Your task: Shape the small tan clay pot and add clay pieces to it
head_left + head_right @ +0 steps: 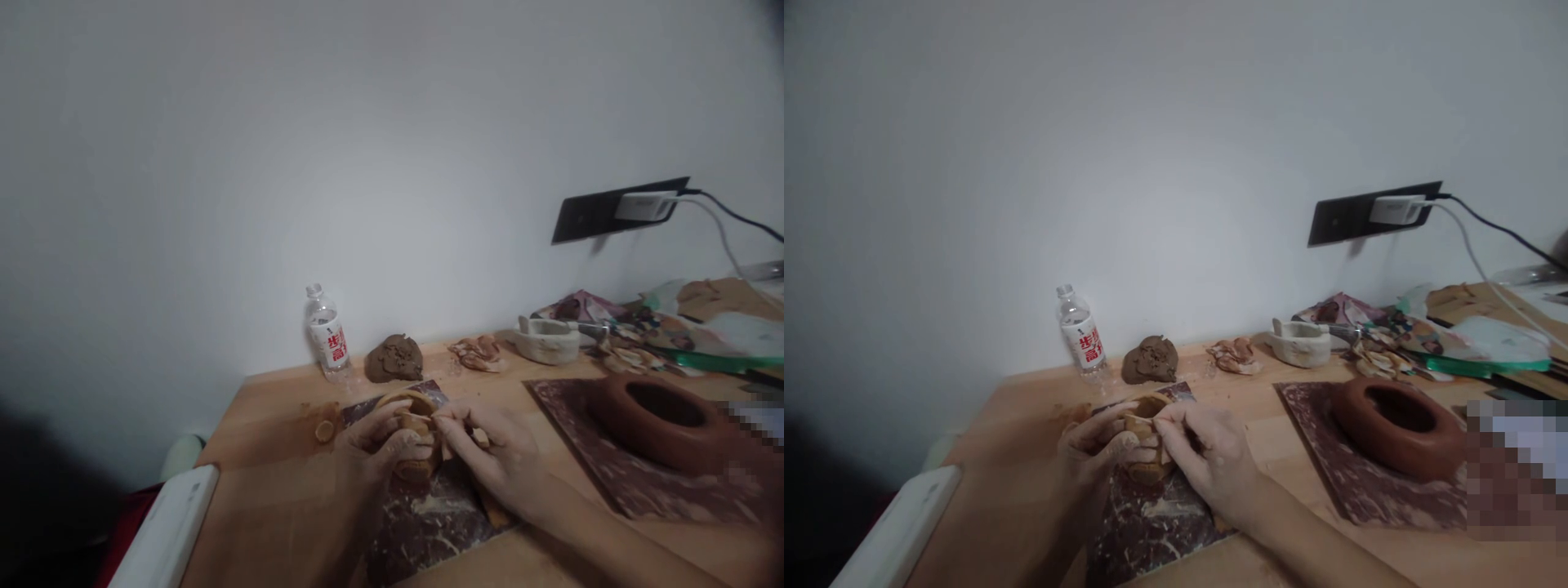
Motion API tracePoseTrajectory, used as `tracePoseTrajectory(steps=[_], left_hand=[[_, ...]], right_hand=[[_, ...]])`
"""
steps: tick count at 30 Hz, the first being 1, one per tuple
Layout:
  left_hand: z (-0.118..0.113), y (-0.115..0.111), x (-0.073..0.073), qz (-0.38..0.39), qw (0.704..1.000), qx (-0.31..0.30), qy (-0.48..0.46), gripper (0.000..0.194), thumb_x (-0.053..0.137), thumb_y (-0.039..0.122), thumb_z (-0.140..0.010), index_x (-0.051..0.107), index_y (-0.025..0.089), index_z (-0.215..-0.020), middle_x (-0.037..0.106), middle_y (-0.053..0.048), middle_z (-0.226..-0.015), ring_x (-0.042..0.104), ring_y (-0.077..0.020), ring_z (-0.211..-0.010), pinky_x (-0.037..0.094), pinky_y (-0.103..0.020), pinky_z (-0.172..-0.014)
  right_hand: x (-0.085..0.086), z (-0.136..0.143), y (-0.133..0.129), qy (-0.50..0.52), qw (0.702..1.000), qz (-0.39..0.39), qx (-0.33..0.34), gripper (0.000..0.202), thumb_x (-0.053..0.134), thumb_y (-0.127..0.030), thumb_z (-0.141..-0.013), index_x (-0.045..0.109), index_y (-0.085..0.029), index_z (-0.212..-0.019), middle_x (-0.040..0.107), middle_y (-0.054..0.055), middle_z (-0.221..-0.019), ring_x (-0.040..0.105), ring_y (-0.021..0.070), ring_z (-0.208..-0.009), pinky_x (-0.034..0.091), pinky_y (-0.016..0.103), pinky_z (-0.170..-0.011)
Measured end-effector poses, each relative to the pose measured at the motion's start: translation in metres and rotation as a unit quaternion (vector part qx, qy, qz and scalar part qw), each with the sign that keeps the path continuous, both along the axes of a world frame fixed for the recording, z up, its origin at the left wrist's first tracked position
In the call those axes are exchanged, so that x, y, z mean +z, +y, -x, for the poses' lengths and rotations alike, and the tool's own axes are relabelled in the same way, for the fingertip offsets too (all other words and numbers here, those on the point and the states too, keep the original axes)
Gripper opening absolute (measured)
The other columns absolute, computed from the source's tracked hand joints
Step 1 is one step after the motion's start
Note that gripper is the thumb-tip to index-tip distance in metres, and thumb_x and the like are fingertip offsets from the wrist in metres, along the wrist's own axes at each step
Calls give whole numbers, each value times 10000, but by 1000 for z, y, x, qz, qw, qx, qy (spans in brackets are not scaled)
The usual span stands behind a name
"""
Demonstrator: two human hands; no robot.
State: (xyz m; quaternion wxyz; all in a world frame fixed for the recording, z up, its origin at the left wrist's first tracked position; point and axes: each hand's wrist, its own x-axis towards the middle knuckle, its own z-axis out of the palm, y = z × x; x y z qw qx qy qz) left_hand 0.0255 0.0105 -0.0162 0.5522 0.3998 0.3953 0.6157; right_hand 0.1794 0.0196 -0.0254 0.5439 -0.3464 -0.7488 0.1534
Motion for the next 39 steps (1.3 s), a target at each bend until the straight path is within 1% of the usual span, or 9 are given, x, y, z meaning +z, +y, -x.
tracePoseTrajectory(steps=[5,10,16,22,28,31,34,39], left_hand=[[2,2,0,-5,1000,-17,26,237,808,173,-569,790,198,-804,761,-30,-676,695,-165,-581,566,-222,-554],[0,0,3,-3,1000,6,29,234,808,168,-553,792,195,-784,757,-28,-655,686,-155,-558,561,-209,-543],[-3,-2,5,-3,1000,7,18,223,803,163,-564,789,195,-784,759,-30,-665,702,-172,-581,578,-230,-559],[2,1,3,3,999,-17,46,237,807,151,-566,785,185,-800,769,-44,-710,709,-171,-606,579,-220,-564],[2,1,0,-9,999,-4,38,249,816,193,-571,783,181,-817,768,-47,-704,714,-186,-608,590,-243,-570],[1,0,0,-7,999,-6,37,244,816,190,-572,784,184,-814,767,-43,-699,710,-177,-600,582,-228,-563],[-1,-1,1,-7,1000,-2,29,242,810,189,-574,784,184,-815,768,-46,-706,705,-176,-592,582,-237,-569],[-4,-3,2,-6,999,22,26,220,785,149,-562,785,178,-780,761,-39,-674,690,-170,-565,569,-235,-540]], right_hand=[[2,0,0,-13,1000,-13,-8,248,476,-209,-927,572,-193,-699,567,-38,-539,527,85,-465,416,181,-483],[4,-1,-1,-15,999,-34,-23,230,492,-190,-916,584,-192,-705,557,-41,-527,516,85,-456,409,177,-474],[9,-1,-3,-10,999,-34,-16,274,494,-188,-910,554,-193,-643,545,-48,-487,506,79,-426,403,169,-459],[10,0,-2,5,999,-36,-23,280,502,-158,-896,544,-192,-622,562,-51,-482,506,70,-415,405,156,-456],[7,-1,-1,5,999,-28,-17,256,511,-155,-891,551,-192,-642,556,-55,-495,511,71,-431,407,158,-468],[7,-1,-2,-2,1000,-18,-16,257,507,-152,-894,550,-192,-644,561,-54,-508,514,71,-440,406,158,-472],[6,-1,-1,-7,999,-24,-29,247,513,-153,-890,557,-191,-650,552,-53,-512,501,72,-442,396,163,-468],[7,-1,-2,-7,999,-38,-27,273,515,-146,-880,540,-190,-612,547,-51,-496,493,68,-429,392,158,-462]])
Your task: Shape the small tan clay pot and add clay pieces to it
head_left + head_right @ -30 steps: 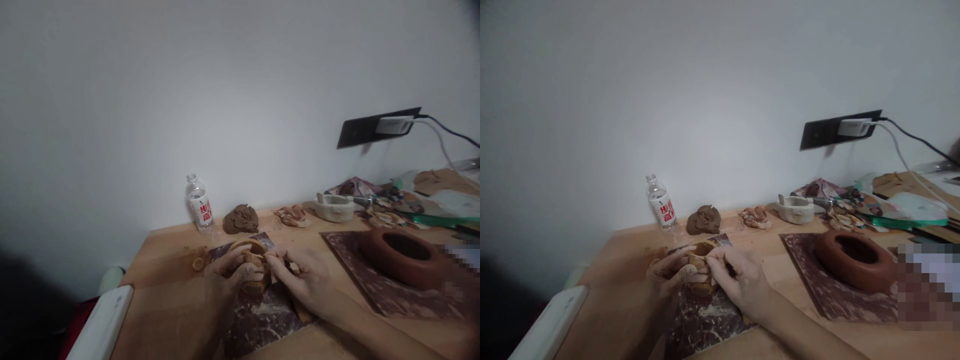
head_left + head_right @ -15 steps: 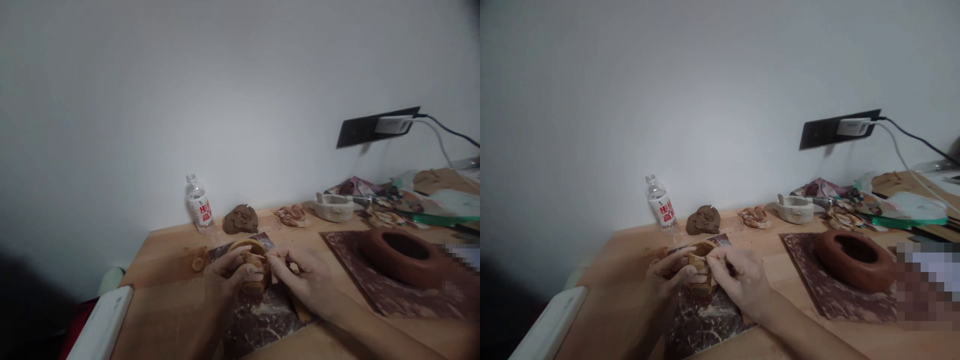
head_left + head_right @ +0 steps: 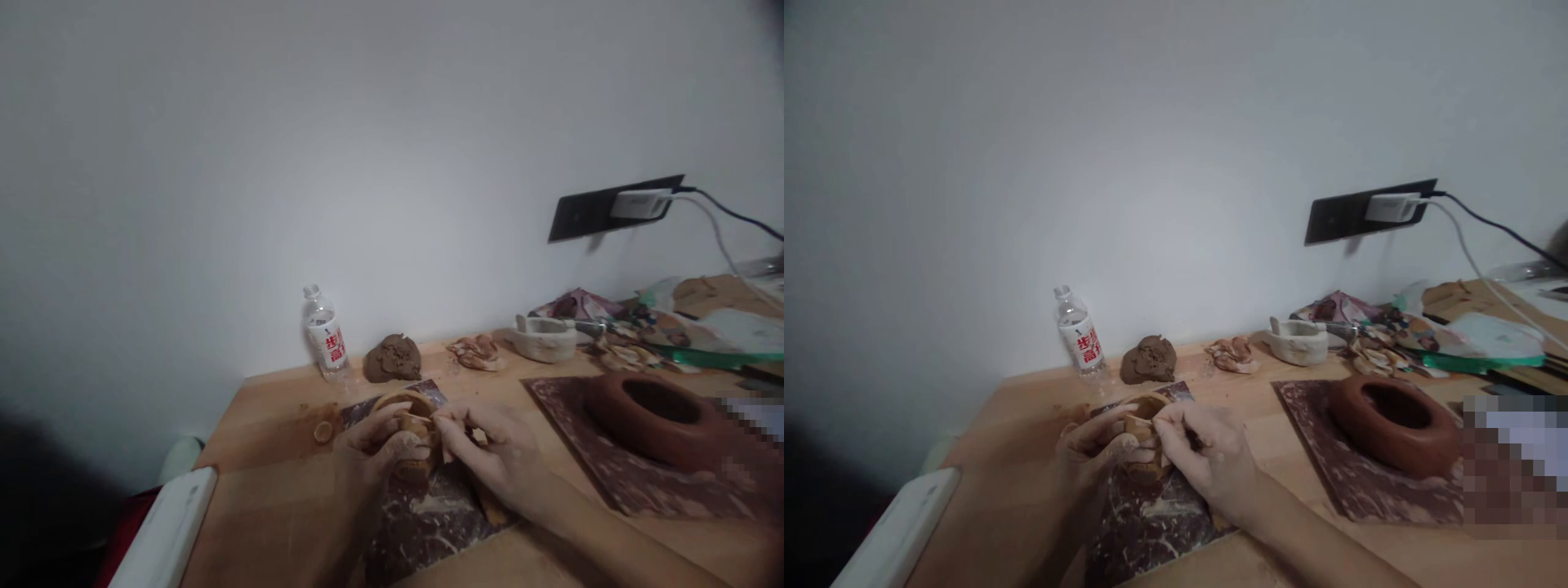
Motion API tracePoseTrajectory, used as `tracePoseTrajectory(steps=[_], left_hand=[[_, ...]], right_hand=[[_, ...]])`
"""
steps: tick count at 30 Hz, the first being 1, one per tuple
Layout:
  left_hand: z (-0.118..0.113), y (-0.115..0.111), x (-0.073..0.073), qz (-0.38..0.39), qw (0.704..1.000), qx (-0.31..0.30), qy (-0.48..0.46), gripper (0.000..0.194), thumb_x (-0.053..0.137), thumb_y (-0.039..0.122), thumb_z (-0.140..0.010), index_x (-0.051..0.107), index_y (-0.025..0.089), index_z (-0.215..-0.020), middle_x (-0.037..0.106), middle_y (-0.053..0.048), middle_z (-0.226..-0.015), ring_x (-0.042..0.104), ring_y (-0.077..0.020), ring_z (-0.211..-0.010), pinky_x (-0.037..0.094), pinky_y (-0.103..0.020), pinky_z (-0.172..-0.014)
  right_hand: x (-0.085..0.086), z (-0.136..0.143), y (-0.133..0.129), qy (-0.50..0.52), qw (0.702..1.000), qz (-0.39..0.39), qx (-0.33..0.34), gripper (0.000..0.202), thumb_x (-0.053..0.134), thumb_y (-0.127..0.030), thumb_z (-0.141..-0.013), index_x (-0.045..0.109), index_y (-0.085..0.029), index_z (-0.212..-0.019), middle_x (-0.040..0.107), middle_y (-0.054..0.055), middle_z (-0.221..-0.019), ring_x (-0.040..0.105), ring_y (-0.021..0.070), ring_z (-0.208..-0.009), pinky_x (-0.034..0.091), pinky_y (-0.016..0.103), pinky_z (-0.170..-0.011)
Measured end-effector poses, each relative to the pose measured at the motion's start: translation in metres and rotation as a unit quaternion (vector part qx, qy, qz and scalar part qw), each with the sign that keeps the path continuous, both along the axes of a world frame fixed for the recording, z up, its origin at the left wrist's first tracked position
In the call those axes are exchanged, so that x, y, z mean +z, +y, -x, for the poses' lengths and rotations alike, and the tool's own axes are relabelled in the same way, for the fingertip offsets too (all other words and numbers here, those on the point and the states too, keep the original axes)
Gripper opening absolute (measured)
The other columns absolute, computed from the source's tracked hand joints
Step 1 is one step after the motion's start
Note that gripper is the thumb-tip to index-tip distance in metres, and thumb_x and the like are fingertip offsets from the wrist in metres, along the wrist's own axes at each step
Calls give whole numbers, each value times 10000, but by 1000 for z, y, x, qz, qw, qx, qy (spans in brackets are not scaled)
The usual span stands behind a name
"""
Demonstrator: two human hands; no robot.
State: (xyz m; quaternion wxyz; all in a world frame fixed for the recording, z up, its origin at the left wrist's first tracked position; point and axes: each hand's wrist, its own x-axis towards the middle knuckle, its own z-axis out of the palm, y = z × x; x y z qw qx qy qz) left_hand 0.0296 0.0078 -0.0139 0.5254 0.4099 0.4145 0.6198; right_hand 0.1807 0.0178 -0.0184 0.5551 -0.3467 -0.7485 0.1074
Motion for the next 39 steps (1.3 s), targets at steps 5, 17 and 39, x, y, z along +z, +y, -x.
tracePoseTrajectory(steps=[5,17,39], left_hand=[[-1,0,1,-3,1000,6,12,223,778,148,-564,785,176,-785,755,-37,-651,691,-174,-563,563,-230,-526],[6,2,1,1,999,-12,35,241,808,181,-567,784,175,-807,762,-49,-676,712,-206,-608,592,-275,-573],[5,4,-4,-2,999,-18,35,233,806,191,-575,785,186,-808,760,-43,-671,691,-170,-548,576,-239,-546]], right_hand=[[3,-1,-1,-6,1000,-2,-5,275,506,-160,-885,552,-191,-616,540,-54,-476,468,67,-403,386,161,-442],[6,-1,-4,-17,1000,17,-17,342,457,-276,-931,540,-202,-607,556,-37,-477,497,84,-414,412,183,-443],[2,-2,-2,-15,1000,9,-5,287,469,-225,-914,560,-196,-644,553,-39,-498,512,86,-431,414,183,-452]])
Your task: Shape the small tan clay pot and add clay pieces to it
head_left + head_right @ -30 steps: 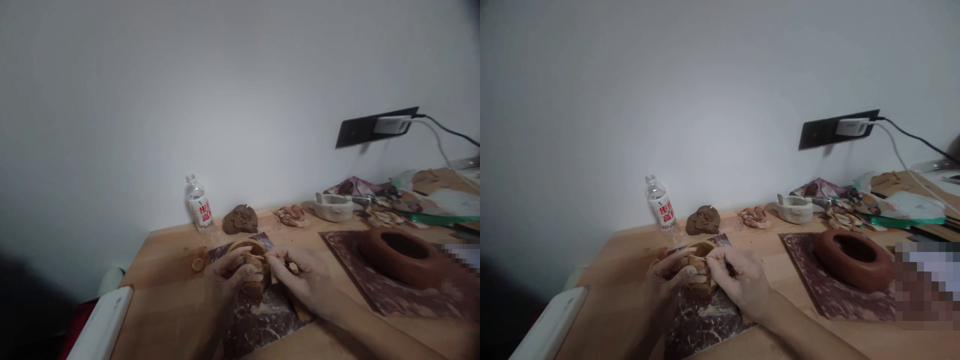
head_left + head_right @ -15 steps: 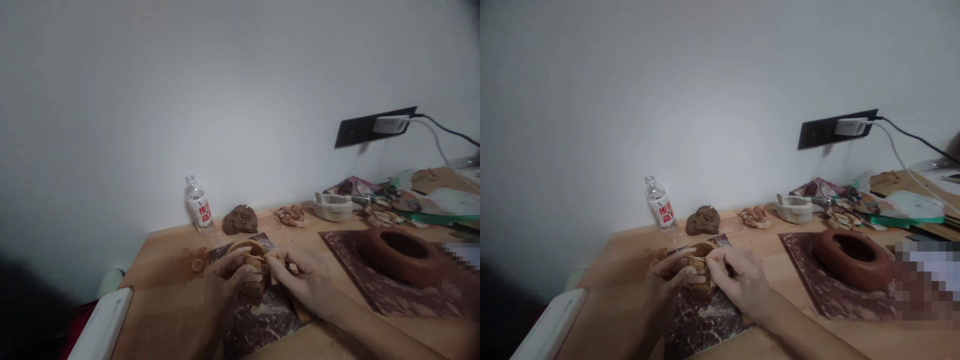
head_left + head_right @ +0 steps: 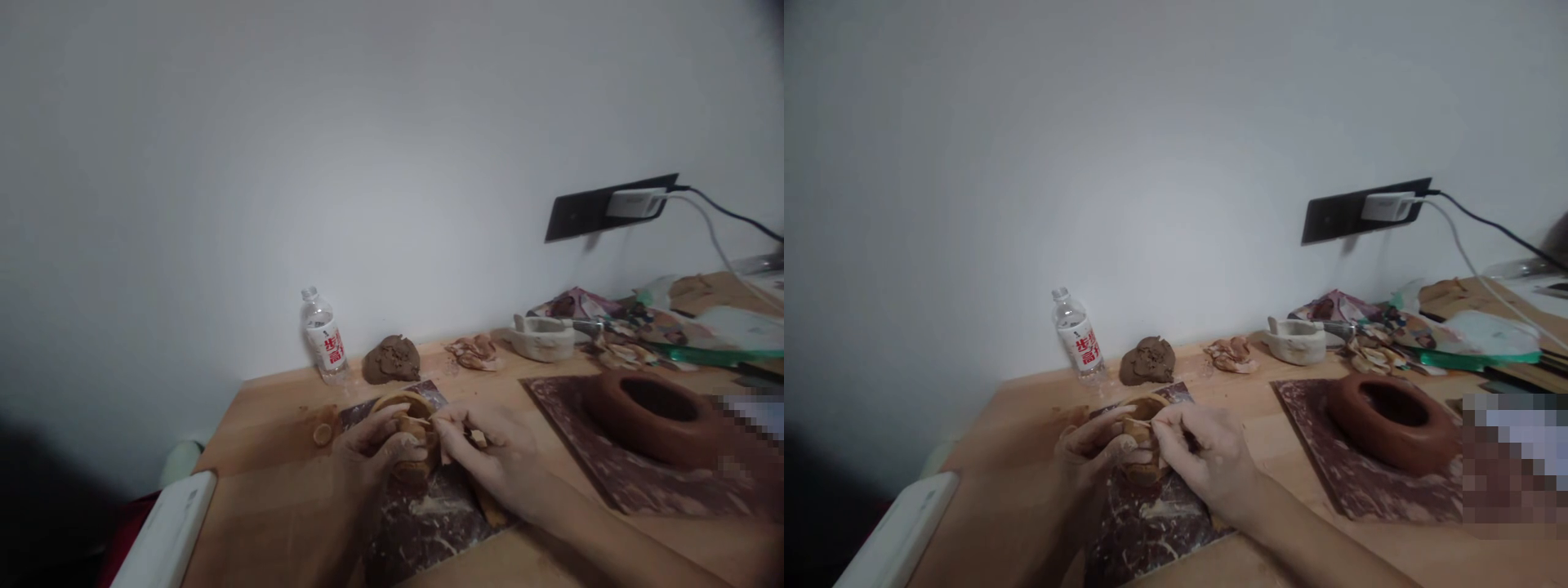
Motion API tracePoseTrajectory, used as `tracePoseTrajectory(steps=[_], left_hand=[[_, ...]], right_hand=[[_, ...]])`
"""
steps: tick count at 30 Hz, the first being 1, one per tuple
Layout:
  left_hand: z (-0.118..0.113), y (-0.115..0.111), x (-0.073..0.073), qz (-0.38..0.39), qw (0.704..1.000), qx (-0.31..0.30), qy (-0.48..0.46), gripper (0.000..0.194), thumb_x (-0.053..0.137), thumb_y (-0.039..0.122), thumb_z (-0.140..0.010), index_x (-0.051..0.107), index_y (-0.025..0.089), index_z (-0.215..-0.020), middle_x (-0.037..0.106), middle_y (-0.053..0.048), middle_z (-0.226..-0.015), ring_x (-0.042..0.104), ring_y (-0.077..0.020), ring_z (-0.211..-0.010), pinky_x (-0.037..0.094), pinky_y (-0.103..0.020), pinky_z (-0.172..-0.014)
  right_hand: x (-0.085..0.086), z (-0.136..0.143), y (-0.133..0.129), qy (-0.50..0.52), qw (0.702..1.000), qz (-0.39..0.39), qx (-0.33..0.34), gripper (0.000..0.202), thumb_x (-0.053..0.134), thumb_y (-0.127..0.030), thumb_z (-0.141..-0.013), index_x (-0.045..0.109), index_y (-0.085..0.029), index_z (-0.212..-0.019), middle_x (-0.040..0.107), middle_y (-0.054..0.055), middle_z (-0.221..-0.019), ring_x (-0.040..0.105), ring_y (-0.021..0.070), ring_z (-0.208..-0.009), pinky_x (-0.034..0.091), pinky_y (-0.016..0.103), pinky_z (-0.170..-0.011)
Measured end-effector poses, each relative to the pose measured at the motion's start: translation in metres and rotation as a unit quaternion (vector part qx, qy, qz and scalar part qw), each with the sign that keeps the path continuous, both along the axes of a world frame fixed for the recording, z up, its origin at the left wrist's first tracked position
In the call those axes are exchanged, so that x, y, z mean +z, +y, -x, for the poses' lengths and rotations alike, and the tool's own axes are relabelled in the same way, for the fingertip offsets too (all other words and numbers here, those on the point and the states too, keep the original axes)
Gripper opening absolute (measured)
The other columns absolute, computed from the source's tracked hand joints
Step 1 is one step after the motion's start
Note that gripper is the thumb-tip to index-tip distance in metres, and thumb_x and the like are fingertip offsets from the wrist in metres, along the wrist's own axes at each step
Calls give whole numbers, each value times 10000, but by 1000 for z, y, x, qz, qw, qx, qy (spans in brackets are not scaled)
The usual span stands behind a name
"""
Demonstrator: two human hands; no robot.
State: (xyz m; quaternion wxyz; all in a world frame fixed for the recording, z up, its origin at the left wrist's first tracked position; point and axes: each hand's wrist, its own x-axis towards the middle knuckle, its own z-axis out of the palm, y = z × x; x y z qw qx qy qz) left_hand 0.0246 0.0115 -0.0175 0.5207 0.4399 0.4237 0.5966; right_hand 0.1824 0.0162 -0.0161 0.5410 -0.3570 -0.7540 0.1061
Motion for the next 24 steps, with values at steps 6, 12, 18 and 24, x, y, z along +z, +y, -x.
tracePoseTrajectory(steps=[6,12,18,24], left_hand=[[0,-1,4,6,1000,14,22,238,798,192,-571,786,170,-807,757,-50,-660,691,-185,-546,575,-253,-534],[0,-1,5,16,1000,-1,1,243,798,163,-563,785,167,-805,763,-55,-692,694,-185,-563,585,-266,-569],[-1,-1,4,7,1000,10,4,223,797,170,-564,788,183,-786,756,-39,-652,690,-177,-552,571,-242,-547],[1,0,5,12,1000,-9,3,240,805,173,-561,790,192,-799,762,-39,-684,696,-179,-575,575,-244,-559]], right_hand=[[-1,1,0,5,1000,-14,-8,284,485,-222,-910,560,-197,-637,542,-47,-480,488,82,-415,403,181,-443],[0,0,-1,6,1000,-2,1,299,479,-246,-920,558,-193,-637,550,-43,-490,501,81,-421,408,182,-454],[1,1,-1,-11,1000,8,-5,348,449,-267,-932,532,-203,-600,561,-35,-494,508,89,-430,414,192,-461],[-1,0,0,-9,1000,-17,-16,270,479,-236,-908,587,-198,-662,559,-40,-494,508,91,-426,411,190,-449]])
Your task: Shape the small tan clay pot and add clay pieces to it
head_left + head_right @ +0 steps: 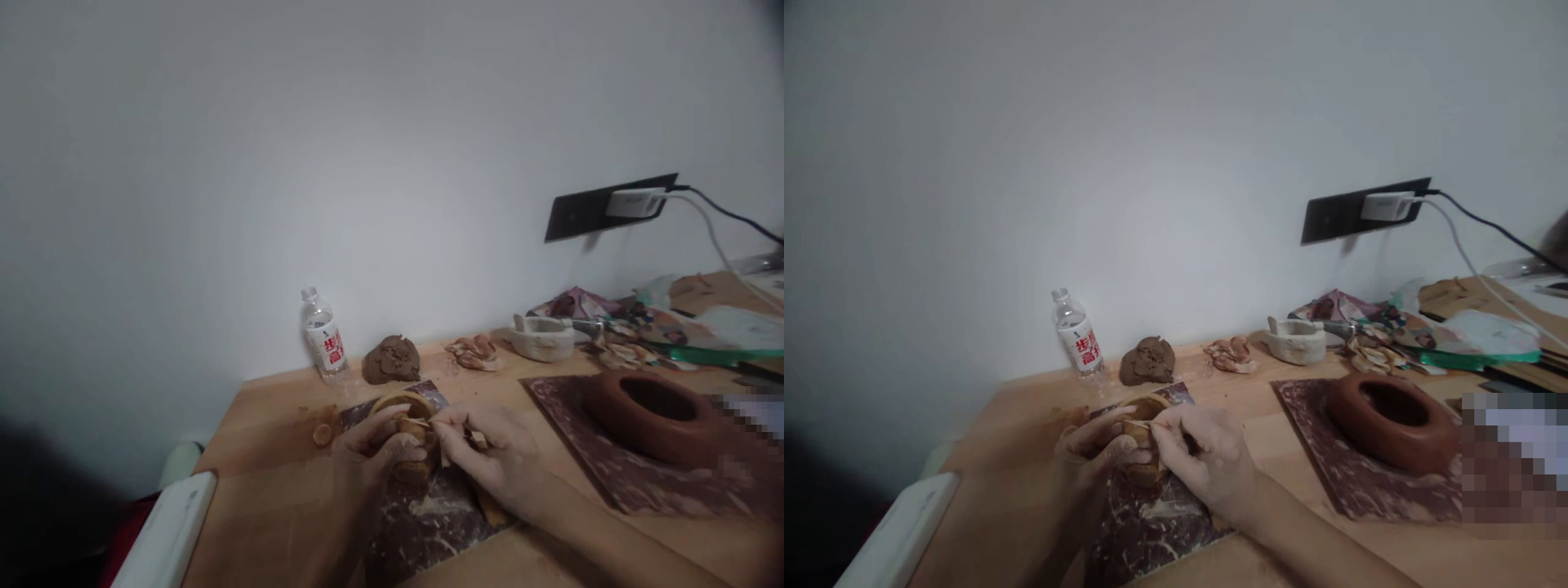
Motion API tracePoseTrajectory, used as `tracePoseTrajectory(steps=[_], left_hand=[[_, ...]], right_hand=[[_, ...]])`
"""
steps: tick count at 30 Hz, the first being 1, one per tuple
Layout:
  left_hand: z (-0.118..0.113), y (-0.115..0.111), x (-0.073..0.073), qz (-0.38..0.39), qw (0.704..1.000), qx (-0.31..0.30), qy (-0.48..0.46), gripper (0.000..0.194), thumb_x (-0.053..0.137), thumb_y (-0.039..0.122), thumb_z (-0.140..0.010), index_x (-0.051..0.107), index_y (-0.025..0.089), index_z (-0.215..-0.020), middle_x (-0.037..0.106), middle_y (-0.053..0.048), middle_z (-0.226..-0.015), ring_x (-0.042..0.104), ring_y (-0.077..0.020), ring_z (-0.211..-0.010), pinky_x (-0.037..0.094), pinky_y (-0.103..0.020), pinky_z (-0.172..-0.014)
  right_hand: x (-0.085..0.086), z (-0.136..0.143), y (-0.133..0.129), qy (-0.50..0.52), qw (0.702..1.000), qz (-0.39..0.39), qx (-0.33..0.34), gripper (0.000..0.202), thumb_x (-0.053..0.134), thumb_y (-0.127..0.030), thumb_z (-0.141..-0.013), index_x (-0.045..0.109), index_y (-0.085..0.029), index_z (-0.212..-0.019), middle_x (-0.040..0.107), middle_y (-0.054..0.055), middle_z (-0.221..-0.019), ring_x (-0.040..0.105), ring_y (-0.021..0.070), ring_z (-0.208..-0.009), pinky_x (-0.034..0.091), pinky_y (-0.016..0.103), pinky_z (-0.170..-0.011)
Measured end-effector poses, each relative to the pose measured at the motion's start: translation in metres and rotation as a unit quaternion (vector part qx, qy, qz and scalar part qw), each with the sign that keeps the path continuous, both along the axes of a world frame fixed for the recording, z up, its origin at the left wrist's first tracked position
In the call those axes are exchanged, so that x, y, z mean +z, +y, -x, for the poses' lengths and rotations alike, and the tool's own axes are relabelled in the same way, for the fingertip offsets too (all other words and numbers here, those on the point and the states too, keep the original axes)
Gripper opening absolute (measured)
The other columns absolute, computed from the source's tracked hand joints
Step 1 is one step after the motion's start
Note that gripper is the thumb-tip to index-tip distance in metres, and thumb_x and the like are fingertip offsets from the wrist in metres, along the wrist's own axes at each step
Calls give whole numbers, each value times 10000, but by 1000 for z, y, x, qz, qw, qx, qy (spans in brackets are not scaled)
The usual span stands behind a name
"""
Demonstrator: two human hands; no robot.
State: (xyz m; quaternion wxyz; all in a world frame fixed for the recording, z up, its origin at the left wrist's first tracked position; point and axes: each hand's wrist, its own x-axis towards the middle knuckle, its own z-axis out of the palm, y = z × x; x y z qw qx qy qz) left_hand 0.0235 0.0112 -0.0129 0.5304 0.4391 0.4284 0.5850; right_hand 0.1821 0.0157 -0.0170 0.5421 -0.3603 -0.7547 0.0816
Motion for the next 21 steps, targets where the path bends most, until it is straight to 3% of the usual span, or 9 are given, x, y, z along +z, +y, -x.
tracePoseTrajectory(steps=[21], left_hand=[[-4,-3,3,0,999,22,-30,206,778,142,-563,790,194,-762,748,-20,-626,664,-137,-513,538,-194,-514]], right_hand=[[0,0,-1,13,1000,-10,1,246,502,-199,-886,588,-191,-655,550,-40,-485,503,87,-422,392,189,-449]])
